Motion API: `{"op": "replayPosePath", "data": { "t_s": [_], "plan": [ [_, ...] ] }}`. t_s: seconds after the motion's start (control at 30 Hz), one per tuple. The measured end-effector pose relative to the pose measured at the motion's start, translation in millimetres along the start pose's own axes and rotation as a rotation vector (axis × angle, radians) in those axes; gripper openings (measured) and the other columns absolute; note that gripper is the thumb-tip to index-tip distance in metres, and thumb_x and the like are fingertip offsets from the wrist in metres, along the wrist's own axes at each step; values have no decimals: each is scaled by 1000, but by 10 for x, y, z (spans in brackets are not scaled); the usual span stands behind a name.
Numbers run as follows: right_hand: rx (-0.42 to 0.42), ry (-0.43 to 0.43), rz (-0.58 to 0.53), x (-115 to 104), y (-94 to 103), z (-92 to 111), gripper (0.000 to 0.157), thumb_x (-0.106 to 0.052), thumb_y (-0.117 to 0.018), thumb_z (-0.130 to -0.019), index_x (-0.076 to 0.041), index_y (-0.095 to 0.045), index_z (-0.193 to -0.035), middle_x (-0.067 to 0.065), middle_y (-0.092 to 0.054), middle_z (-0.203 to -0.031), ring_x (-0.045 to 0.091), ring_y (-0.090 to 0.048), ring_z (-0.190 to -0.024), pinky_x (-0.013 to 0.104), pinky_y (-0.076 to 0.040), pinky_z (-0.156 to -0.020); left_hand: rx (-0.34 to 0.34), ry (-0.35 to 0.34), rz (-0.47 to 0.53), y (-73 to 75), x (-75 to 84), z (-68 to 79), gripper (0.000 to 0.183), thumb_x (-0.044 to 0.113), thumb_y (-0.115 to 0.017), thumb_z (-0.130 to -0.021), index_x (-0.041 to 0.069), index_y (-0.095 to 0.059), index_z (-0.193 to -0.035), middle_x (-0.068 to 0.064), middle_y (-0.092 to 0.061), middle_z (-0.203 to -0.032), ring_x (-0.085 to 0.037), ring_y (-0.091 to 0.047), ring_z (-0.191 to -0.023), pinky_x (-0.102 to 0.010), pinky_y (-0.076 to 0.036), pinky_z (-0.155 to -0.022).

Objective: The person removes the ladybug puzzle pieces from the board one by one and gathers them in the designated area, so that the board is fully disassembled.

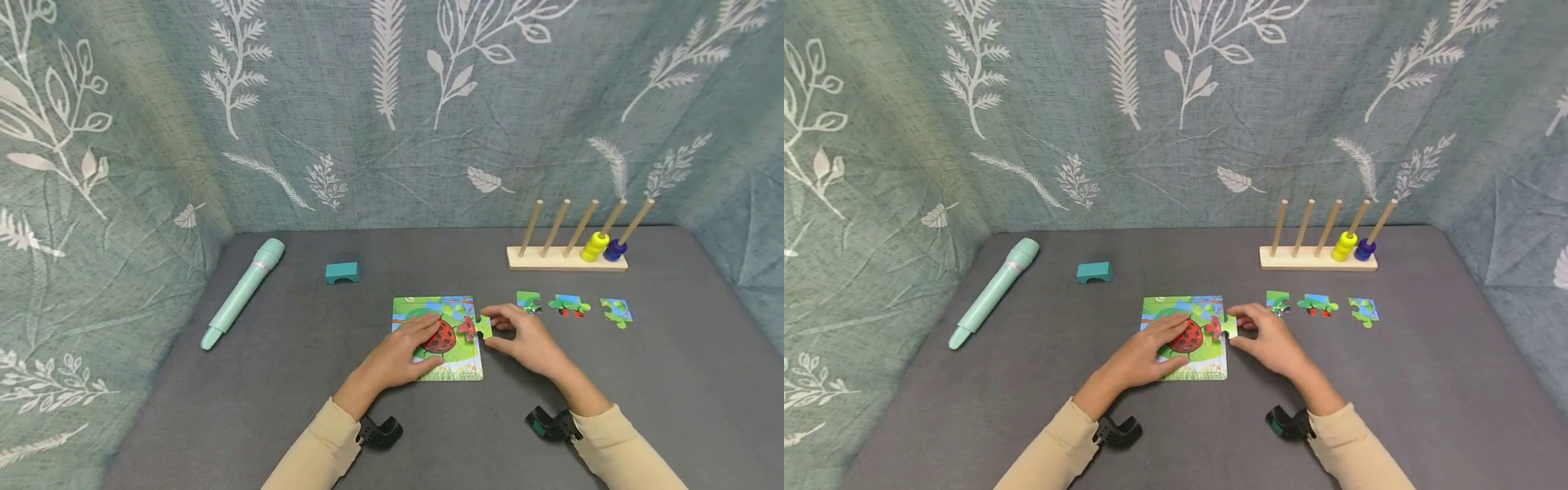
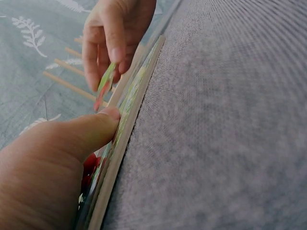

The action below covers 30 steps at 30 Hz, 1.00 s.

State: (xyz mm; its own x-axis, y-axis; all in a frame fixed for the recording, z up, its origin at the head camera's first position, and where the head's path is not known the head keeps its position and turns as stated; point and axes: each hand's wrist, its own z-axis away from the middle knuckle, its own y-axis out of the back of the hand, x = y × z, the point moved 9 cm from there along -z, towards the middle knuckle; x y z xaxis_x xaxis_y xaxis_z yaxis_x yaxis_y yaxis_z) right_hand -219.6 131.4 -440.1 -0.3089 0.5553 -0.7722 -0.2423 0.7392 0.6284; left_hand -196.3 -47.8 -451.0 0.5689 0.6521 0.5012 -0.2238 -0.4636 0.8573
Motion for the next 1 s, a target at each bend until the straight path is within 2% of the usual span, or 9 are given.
{"op": "replayPosePath", "data": {
  "t_s": [0.2,0.3,0.43,0.53,0.6,0.67,0.83,0.9,1.0],
  "plan": [
    [38,-13,61,158,355,183,45,-9,-74,-82,-4,-60,-124,11,-63,-114,26,-62,-100,31,-55,-84,21,-30,3,9,31,-15,62,36,-65,-89,4,-47,-140,-8,-41,-149,-24,-36,-139,-36,-30,-117],
    [53,-39,99,251,532,299,45,-11,-74,-83,-4,-60,-125,11,-62,-117,27,-61,-101,28,-55,-84,24,-24,8,7,19,-13,62,36,-65,-89,4,-47,-140,-7,-41,-149,-25,-36,-139,-37,-32,-117],
    [89,-57,123,384,752,461,46,-13,-73,-83,-3,-59,-125,14,-61,-116,1,-58,-98,15,-52,-81,21,-9,11,6,3,-1,62,36,-65,-89,5,-46,-140,-7,-40,-149,-26,-35,-139,-39,-34,-115],
    [107,-62,109,478,903,579,46,-12,-73,-83,-2,-59,-126,17,-60,-118,-18,-46,-96,5,-47,-77,21,-4,10,6,-1,7,63,36,-65,-90,5,-46,-141,-7,-40,-149,-27,-35,-139,-41,-36,-114],
    [117,-79,102,546,1003,660,47,-12,-73,-84,-2,-58,-126,18,-59,-118,-21,-44,-95,3,-46,-76,22,-4,10,1,-6,7,63,36,-65,-89,5,-46,-141,-7,-40,-149,-26,-35,-139,-41,-36,-114],
    [124,-102,107,622,1099,736,47,-14,-73,-84,-2,-57,-127,12,-58,-119,-22,-43,-95,0,-44,-76,23,-4,10,0,-6,4,63,36,-65,-89,5,-46,-141,-6,-40,-149,-26,-36,-139,-40,-36,-114],
    [132,-158,122,821,1300,903,49,-16,-71,-86,1,-55,-129,-20,-47,-112,-24,-41,-94,-2,-41,-76,21,2,9,-3,-14,-2,63,36,-65,-89,6,-46,-141,-6,-40,-149,-26,-35,-139,-41,-36,-114],
    [132,-178,128,899,1360,955,50,-18,-70,-87,2,-54,-130,-25,-44,-110,-25,-40,-94,0,-43,-72,19,6,9,-5,-18,-2,63,37,-65,-89,6,-46,-141,-6,-40,-150,-26,-35,-139,-41,-36,-114],
    [138,-204,124,1018,1425,1025,50,-19,-69,-88,3,-52,-130,-27,-42,-110,-26,-39,-94,3,-45,-68,18,13,9,-9,-24,4,63,37,-64,-89,6,-45,-141,-6,-40,-150,-26,-35,-139,-42,-36,-114]
  ]
}}
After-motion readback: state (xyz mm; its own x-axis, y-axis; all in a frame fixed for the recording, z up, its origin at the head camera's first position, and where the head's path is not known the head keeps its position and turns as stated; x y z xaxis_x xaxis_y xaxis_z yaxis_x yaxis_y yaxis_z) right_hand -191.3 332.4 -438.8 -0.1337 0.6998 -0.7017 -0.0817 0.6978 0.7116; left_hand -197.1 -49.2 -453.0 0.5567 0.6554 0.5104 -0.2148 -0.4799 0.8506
